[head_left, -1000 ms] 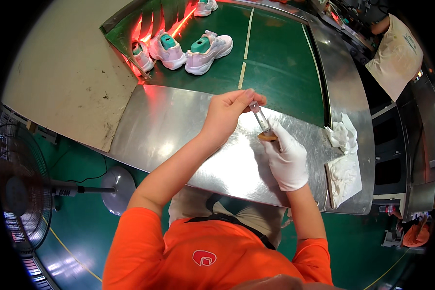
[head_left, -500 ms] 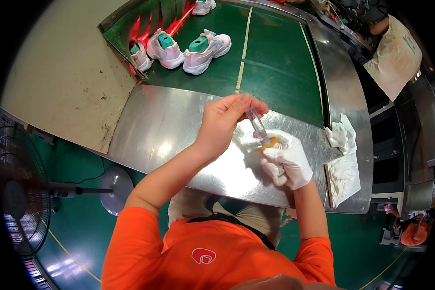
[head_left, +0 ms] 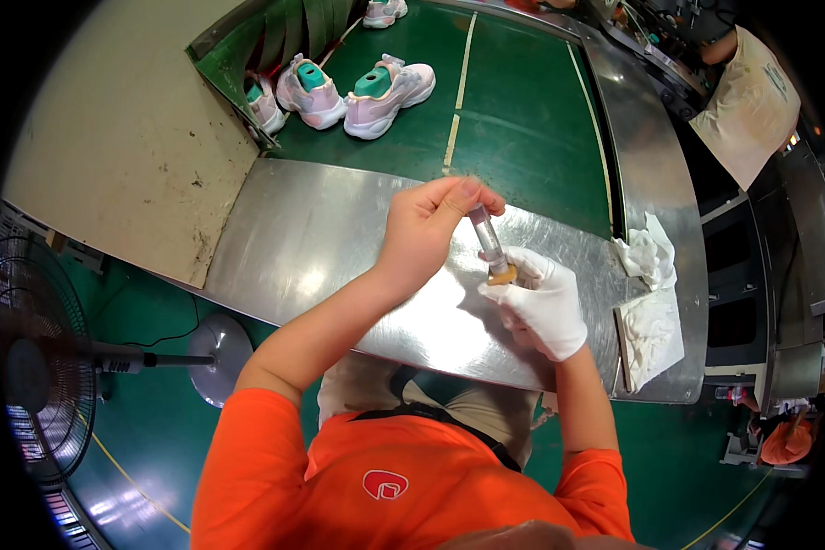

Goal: The person cleans a pair of white sneakers on a metal workbench using a white cloth and a syringe filled with liquid. They wipe the shoes and the workbench surface, then use the syringe to apply liquid to the shoes and wipe it off with the cloth. The process is repeated several times.

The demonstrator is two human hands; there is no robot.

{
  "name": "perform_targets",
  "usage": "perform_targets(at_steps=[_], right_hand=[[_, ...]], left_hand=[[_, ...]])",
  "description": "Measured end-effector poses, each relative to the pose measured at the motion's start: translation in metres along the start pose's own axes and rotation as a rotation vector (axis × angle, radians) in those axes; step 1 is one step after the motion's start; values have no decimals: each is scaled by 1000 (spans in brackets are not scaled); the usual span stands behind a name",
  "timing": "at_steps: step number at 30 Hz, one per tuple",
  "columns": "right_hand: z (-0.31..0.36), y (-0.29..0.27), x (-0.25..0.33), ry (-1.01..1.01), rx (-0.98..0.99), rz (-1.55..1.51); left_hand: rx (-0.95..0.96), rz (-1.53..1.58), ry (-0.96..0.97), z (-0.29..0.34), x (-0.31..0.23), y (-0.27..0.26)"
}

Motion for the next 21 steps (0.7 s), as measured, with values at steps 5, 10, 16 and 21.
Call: perform_targets(at_steps=[5, 10, 16, 21], right_hand=[[8, 4, 3, 157, 295, -383], [4, 8, -10, 216, 415, -560], [-11, 4, 3, -43, 34, -106], [-5, 7, 18, -679, -119, 727]], left_hand=[[0, 116, 86, 9, -16, 1], [8, 161, 89, 11, -17, 0], [-70, 106, 0, -2, -1, -13], [-107, 6, -25, -7, -2, -11]])
Point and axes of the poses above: each hand's wrist, its own z-axis away from the middle knuckle, its own y-axis out of the palm, x = y × z, the point moved 6 cm from there along -z, towards the middle knuckle, and after that the axes turned 15 degrees about -z, right-handed, at the moved point
